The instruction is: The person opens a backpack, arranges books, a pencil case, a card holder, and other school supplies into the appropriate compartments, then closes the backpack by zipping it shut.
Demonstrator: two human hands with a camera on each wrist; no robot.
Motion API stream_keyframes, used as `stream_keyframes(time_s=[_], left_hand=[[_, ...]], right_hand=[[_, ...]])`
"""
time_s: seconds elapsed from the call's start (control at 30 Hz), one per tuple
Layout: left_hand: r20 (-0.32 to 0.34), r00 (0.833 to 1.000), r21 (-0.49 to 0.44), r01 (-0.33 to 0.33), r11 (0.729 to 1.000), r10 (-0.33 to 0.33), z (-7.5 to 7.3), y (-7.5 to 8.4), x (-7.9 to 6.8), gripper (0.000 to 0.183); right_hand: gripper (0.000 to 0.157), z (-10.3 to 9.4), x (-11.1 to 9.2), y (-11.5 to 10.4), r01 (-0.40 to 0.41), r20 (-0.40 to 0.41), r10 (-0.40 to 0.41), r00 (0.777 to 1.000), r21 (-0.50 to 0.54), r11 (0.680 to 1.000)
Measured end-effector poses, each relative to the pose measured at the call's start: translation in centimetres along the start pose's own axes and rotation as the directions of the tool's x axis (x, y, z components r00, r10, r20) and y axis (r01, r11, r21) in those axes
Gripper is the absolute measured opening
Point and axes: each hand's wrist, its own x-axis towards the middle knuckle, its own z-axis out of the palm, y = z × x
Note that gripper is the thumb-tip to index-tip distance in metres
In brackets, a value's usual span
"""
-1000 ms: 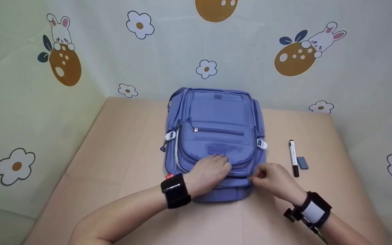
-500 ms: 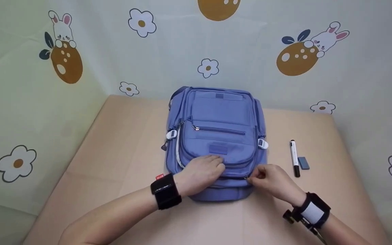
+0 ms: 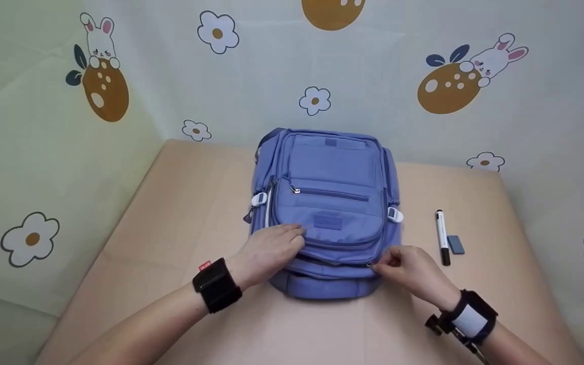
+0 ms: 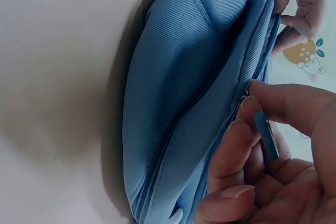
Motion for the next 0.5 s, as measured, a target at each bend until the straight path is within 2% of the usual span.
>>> stream_keyframes(time_s=[0.2, 0.5], left_hand=[[0.003, 1.0, -0.01, 0.01, 1.0, -0.01, 0.4, 0.0, -0.1, 0.015], [0.002, 1.0, -0.023, 0.004, 1.0, -0.004, 0.4, 0.1, -0.1, 0.014]], right_hand=[[0.016, 0.3, 0.0, -0.9, 0.003, 0.019, -0.003, 1.0, 0.03, 1.0], [0.02, 2.1, 1.0, -4.0, 0.108, 0.041, -0.108, 0.993, -0.008, 0.994]])
